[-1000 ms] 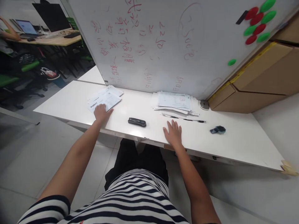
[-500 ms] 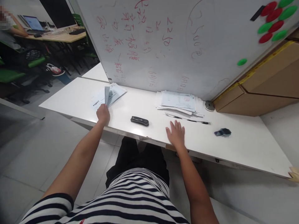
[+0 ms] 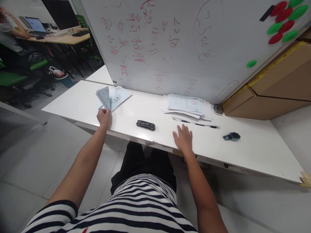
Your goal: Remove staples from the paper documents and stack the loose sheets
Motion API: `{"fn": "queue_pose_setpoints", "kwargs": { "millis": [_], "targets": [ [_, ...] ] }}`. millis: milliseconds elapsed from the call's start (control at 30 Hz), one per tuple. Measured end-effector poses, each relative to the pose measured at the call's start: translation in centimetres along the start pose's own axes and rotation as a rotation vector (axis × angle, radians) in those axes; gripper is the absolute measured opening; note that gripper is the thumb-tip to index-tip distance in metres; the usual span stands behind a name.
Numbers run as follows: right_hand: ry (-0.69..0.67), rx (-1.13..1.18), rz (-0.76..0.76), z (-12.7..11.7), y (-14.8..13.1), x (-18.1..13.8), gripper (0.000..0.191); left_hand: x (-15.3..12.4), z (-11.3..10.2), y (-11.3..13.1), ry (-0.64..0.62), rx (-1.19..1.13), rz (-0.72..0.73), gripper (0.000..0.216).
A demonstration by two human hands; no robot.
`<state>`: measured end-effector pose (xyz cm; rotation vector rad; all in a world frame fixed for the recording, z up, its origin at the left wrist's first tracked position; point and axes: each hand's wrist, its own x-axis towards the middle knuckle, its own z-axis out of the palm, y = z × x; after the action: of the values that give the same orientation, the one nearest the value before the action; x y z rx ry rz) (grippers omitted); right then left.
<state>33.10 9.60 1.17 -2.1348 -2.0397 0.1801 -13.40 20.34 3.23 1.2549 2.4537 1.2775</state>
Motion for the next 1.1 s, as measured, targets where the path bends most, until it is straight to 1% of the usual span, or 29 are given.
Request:
{"fn": "queue_pose_setpoints", "kwargs": {
  "millis": [133,267,400,500,600,667,733,833,900,1000,1100],
  "targets": [
    [0.000,0.001,0.000,0.0,0.0,0.0,0.061,-0.2,-0.2,0.1,-0.020,-0.019,-0.002,0.022],
    [-0.014,-0.002,0.008,0.0,0.0,0.0,0.062,-0.2,-0.2,0.0,-0.037,-0.091,0.020,0.026],
    [-0.015,-0.006,0.006,0.0,0.0,0.0,0.062,0.0,0.2,-0.1,-0.106,-0.128,0.081,0.027],
    [-0.014,-0.011,0.010,0.1,0.1,0.0,0.062,0.3,0.6,-0.2,-0.133,-0.082,0.143,0.028],
    [-0.015,-0.006,0.016,0.1,0.1,0.0,0.062,0.4,0.9,-0.2,-0.124,0.023,0.187,0.024],
    [-0.015,-0.004,0.014,0.1,0.1,0.0,0.062,0.4,1.0,-0.2,-0.104,0.095,0.182,0.022],
    [-0.013,-0.008,0.012,0.0,0.0,0.0,0.062,0.4,1.0,-0.1,-0.066,0.149,0.153,0.026],
    [-0.011,-0.015,0.010,0.0,0.0,-0.1,0.061,0.2,1.1,0.2,0.005,0.192,0.096,0.042],
    [-0.010,-0.016,0.012,0.0,0.0,-0.1,0.061,0.1,1.2,0.4,0.032,0.215,0.059,0.050],
    [-0.013,-0.020,0.012,0.0,0.0,0.0,0.061,-0.1,1.3,0.6,0.017,0.235,0.037,0.058],
    [-0.014,-0.020,0.014,-0.1,0.0,0.0,0.061,-0.1,1.4,0.6,-0.041,0.236,0.052,0.059]
  ]
}}
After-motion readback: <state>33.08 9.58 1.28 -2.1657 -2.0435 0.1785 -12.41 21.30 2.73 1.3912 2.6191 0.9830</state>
